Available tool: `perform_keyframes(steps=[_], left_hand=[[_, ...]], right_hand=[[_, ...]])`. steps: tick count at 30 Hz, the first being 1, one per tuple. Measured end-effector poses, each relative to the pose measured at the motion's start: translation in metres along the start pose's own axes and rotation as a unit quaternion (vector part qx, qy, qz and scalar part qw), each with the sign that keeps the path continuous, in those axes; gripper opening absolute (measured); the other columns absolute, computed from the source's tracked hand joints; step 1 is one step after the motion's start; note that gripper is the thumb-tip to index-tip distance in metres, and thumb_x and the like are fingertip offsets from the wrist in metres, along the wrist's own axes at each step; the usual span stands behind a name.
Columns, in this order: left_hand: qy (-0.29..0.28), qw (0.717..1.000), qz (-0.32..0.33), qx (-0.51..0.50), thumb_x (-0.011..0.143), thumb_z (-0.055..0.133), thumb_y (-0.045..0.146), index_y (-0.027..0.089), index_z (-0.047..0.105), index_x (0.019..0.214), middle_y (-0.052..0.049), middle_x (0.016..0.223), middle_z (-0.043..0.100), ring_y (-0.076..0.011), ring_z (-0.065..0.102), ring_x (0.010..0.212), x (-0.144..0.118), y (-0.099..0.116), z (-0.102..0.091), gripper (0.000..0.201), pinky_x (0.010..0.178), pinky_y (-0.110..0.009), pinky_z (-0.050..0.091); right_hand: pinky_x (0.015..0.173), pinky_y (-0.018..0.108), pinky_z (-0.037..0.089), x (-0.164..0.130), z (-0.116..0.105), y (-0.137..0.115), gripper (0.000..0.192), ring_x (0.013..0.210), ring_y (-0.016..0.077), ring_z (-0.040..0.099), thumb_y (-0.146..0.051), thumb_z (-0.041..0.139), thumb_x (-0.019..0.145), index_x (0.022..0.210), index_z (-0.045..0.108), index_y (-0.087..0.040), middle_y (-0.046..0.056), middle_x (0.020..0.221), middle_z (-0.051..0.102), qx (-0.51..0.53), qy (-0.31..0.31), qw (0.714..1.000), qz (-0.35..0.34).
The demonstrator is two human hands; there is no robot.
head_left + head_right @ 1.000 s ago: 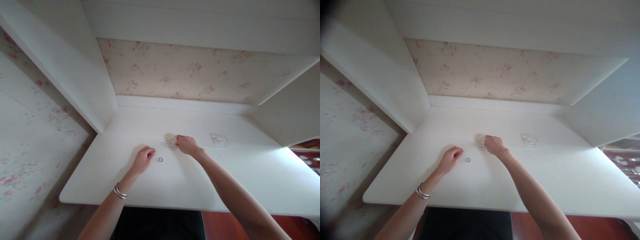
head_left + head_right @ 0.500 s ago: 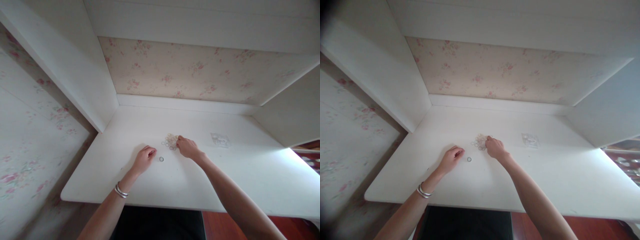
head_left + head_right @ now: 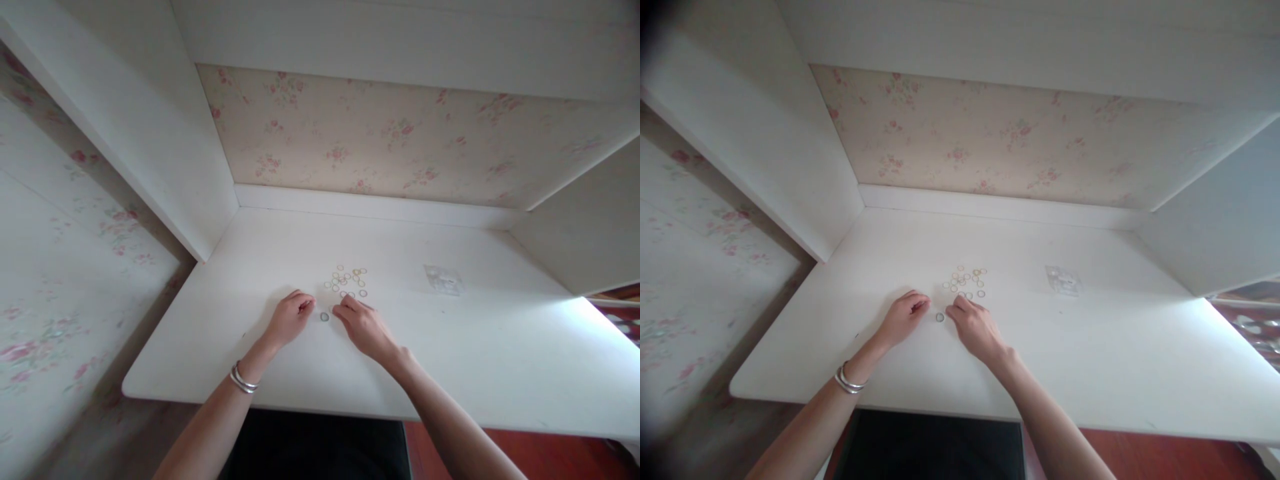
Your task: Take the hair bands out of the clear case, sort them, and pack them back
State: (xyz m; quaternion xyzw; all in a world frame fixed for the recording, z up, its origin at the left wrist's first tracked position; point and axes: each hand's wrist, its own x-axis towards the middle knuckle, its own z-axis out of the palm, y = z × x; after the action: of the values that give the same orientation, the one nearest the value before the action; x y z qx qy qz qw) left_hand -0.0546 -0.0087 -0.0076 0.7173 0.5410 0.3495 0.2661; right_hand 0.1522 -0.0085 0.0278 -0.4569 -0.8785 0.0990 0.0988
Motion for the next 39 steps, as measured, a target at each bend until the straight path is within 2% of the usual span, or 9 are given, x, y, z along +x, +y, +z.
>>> perform_keyframes(steps=[6,12,16,20,25,29,33,39], left_hand=[[-0.001,1.000,0.007,0.008,0.088,0.045,0.027,0.020,0.064,0.085,-0.002,0.079,0.060,-0.0131,0.055,0.071,0.000,-0.002,0.000,0.021,0.064,-0.024,0.044],[0.000,1.000,0.010,0.003,0.088,0.045,0.027,0.020,0.065,0.087,-0.003,0.083,0.062,-0.0135,0.057,0.073,0.000,-0.003,0.001,0.020,0.066,-0.025,0.045],[-0.004,1.000,0.012,0.011,0.088,0.046,0.027,0.020,0.065,0.088,-0.003,0.081,0.062,-0.0133,0.056,0.071,0.000,-0.003,0.000,0.021,0.065,-0.024,0.045],[-0.008,1.000,0.007,0.011,0.088,0.045,0.028,0.021,0.065,0.088,-0.002,0.080,0.062,-0.0131,0.057,0.071,0.000,-0.003,0.000,0.021,0.065,-0.024,0.045],[-0.003,1.000,0.010,0.015,0.088,0.045,0.025,0.020,0.065,0.087,-0.002,0.083,0.063,-0.0134,0.058,0.075,0.001,-0.004,0.001,0.021,0.069,-0.024,0.045],[-0.001,0.999,0.014,0.044,0.088,0.047,0.024,0.020,0.064,0.085,-0.003,0.085,0.063,-0.0130,0.058,0.073,0.005,-0.001,0.005,0.017,0.069,-0.024,0.045],[-0.019,0.995,0.023,0.099,0.089,0.046,0.027,0.022,0.063,0.090,-0.003,0.090,0.063,-0.0132,0.060,0.075,0.017,0.011,0.014,0.018,0.069,-0.024,0.046],[-0.064,0.976,0.025,0.208,0.090,0.045,0.031,0.026,0.062,0.098,-0.001,0.101,0.062,-0.0144,0.061,0.083,0.046,0.028,0.032,0.019,0.072,-0.024,0.045]], right_hand=[[0.060,0.022,0.031,-0.006,0.013,-0.012,0.026,0.068,0.0116,0.049,-0.019,0.037,0.093,0.101,0.061,-0.028,0.001,0.083,0.055,-0.020,-0.002,1.000,-0.018],[0.059,0.023,0.029,-0.004,0.013,-0.011,0.028,0.066,0.0123,0.048,-0.019,0.037,0.092,0.097,0.063,-0.029,0.001,0.084,0.057,-0.022,-0.013,1.000,-0.009],[0.061,0.023,0.030,-0.004,0.012,-0.010,0.030,0.068,0.0132,0.049,-0.017,0.038,0.091,0.101,0.063,-0.030,0.001,0.084,0.057,-0.030,-0.025,0.999,-0.016],[0.064,0.023,0.033,-0.007,0.010,-0.008,0.031,0.071,0.0137,0.051,-0.020,0.034,0.093,0.101,0.063,-0.029,0.002,0.082,0.057,-0.045,-0.010,0.999,-0.018],[0.065,0.021,0.038,-0.025,0.012,0.001,0.034,0.070,0.0118,0.054,-0.029,0.030,0.096,0.101,0.064,-0.026,0.003,0.083,0.058,0.047,0.046,0.996,0.052],[0.064,0.021,0.040,-0.046,0.021,0.014,0.033,0.067,0.0119,0.055,-0.035,0.033,0.095,0.095,0.064,-0.025,0.002,0.080,0.059,0.149,0.093,0.976,0.125],[0.060,0.021,0.040,-0.061,0.027,0.023,0.031,0.062,0.0114,0.054,-0.036,0.037,0.093,0.090,0.065,-0.024,0.001,0.074,0.058,0.191,0.141,0.954,0.181],[0.059,0.020,0.039,-0.063,0.030,0.024,0.031,0.061,0.0106,0.054,-0.036,0.038,0.092,0.089,0.066,-0.023,0.001,0.073,0.059,0.197,0.165,0.950,0.176]])
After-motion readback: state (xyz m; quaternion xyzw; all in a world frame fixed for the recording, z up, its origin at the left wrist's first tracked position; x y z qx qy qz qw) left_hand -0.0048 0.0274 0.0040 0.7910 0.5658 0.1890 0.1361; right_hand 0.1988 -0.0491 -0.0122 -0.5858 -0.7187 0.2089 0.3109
